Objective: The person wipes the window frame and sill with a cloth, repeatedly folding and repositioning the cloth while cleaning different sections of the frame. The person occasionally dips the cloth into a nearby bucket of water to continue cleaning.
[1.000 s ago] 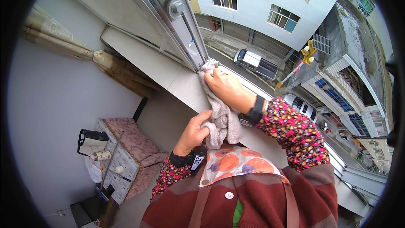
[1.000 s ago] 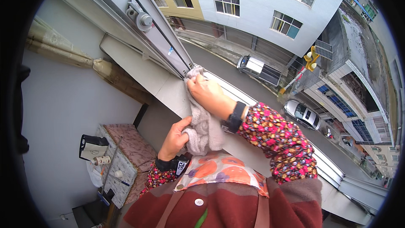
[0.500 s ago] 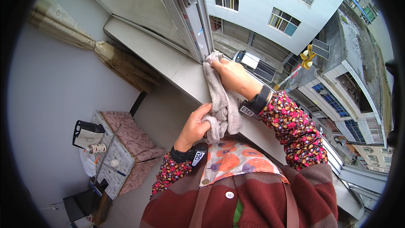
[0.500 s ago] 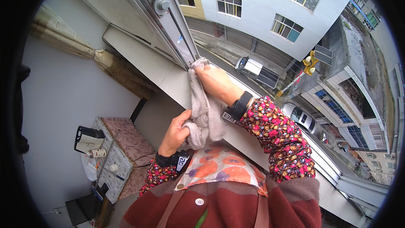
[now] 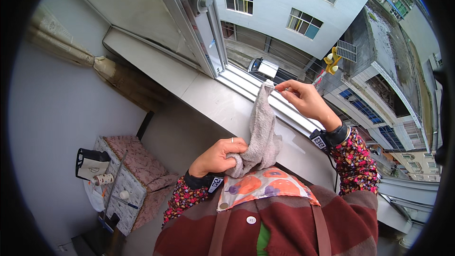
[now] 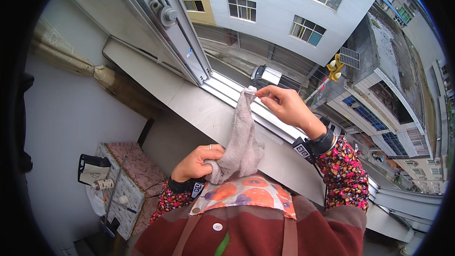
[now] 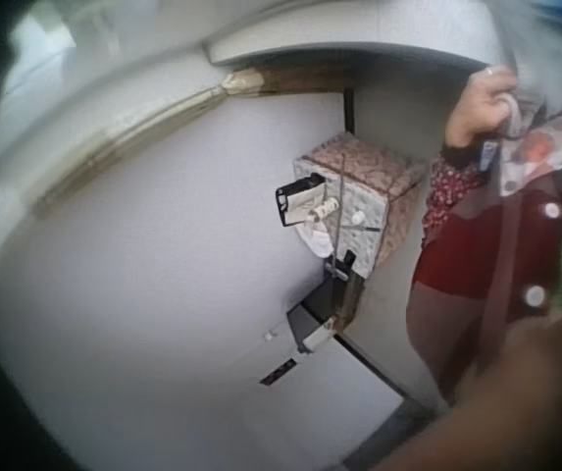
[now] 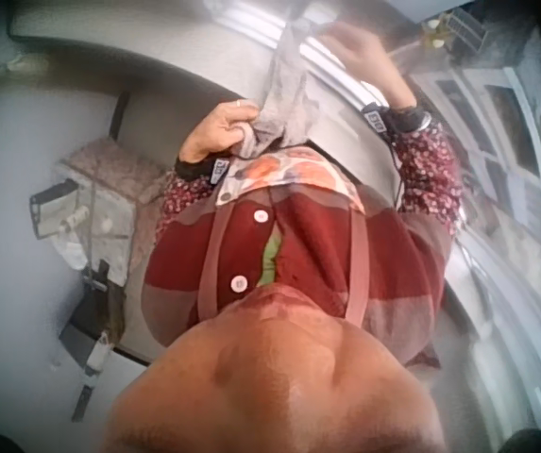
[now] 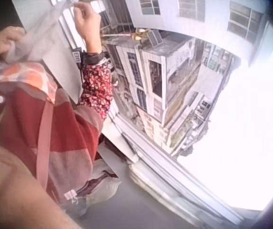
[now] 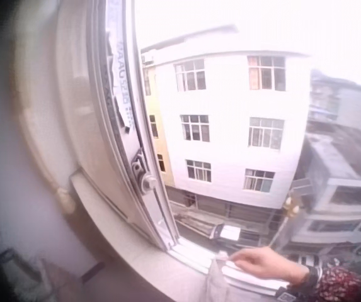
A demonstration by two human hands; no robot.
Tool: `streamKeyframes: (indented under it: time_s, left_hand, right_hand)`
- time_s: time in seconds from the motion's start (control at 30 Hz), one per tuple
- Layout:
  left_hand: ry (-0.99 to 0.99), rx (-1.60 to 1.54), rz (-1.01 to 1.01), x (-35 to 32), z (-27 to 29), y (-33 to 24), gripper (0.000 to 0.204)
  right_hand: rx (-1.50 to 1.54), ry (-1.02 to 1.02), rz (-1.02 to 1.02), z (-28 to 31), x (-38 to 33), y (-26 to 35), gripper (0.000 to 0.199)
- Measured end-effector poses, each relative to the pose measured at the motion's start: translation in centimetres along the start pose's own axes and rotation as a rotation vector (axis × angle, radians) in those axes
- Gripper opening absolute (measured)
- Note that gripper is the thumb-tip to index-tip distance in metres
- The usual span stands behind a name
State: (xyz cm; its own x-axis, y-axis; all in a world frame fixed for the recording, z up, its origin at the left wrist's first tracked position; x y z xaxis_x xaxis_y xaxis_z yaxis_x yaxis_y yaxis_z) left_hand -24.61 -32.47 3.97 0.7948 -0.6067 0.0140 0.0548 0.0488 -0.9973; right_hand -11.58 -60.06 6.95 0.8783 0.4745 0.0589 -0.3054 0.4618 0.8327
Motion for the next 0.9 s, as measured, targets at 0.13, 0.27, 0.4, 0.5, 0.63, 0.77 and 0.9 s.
streamKeyframes:
  time_s: [0.13,0.27,0.4,0.5,0.63,0.77,0.9]
  left_hand:
    - [-0.186,-0.171,0.089,0.2,0.2,0.5,0.042]
    - [-0.280,-0.213,0.111,0.5,0.4,1.2,0.050]
    - [-0.408,-0.341,0.100,1.3,0.5,1.8,0.052]
    - [-0.379,-0.388,0.136,1.5,0.7,1.7,0.053]
    - [-0.253,-0.115,0.062,0.8,0.8,0.4,0.047]
    - [-0.047,-0.019,-0.001,0.6,0.5,-0.4,0.044]
    - [-0.044,-0.010,0.001,0.6,0.4,-0.1,0.047]
  right_hand:
    - [-0.133,-0.118,0.239,-2.0,3.1,0.6,0.021]
    - [-0.377,-0.033,0.298,-6.3,7.0,0.1,0.017]
    - [-0.652,0.001,0.330,-9.7,9.9,-0.4,0.023]
    - [-0.734,0.014,0.347,-10.1,9.9,-0.2,0.023]
    - [-0.875,0.057,0.344,-8.4,5.8,0.7,0.024]
    - [-1.189,-0.007,0.306,-6.5,-0.4,1.4,0.029]
    - [-1.251,0.011,0.335,-7.4,0.3,0.9,0.028]
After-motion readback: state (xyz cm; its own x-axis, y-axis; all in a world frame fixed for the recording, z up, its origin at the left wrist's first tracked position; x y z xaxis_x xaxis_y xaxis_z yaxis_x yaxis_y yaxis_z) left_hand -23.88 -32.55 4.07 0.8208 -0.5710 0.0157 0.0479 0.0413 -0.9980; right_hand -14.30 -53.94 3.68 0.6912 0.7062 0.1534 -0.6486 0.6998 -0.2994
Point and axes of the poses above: each hand's wrist, its own x-axis towards the middle knuckle, its own z-axis out of the back of the hand, y = z × x, the point moved 1 cm from there along x, towards the middle knuckle, and after that the axes turned 2 degrees about z, right-handed, at the moved point
